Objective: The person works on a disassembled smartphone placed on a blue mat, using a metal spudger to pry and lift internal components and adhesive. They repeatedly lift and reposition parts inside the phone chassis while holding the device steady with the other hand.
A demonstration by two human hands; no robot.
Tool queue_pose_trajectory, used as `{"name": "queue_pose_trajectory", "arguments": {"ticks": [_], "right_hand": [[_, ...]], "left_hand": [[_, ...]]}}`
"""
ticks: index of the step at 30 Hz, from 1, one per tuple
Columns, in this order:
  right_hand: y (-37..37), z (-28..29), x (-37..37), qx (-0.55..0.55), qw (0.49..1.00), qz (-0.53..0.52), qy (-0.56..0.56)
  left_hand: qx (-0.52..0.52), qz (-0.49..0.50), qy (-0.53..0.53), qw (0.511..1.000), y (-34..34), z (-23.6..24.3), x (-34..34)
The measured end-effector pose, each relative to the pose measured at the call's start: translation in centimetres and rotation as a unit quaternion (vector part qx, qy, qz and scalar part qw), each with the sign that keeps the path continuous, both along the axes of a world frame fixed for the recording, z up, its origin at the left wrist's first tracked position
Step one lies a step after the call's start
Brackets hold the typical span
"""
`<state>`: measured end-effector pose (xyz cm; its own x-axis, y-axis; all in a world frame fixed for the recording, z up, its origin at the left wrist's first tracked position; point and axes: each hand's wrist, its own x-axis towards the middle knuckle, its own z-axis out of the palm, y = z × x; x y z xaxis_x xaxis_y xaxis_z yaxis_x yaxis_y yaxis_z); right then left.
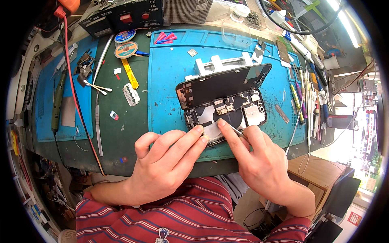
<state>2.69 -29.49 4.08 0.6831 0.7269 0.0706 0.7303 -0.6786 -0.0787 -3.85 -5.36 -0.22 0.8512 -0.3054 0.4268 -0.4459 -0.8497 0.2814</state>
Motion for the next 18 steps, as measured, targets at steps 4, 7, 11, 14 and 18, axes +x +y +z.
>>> {"name": "queue_pose_trajectory", "arguments": {"ticks": [4, 7, 11, 14, 18], "right_hand": [[0.02, 0.03, -0.04, 0.002, 1.0, -0.003, -0.001], [0.01, 0.04, -0.01, 0.002, 1.0, -0.004, 0.002], [0.01, 0.04, -0.07, 0.0, 1.0, -0.009, 0.005], [0.03, 0.06, -0.1, -0.002, 1.0, -0.008, 0.002], [0.02, 0.13, -0.16, -0.004, 1.0, -0.011, -0.002]], "left_hand": [[-0.001, 0.0, 0.001, 1.0, 0.0, -0.04, -0.06], [-0.002, 0.0, 0.0, 1.0, 0.01, -0.05, -0.02], [-0.001, 0.0, -0.001, 1.0, 0.02, -0.04, 0.0], [0.001, 0.002, -0.001, 1.0, 0.01, -0.03, -0.07], [0.001, 0.0, 0.0, 1.0, 0.0, 0.01, 0.0]]}}
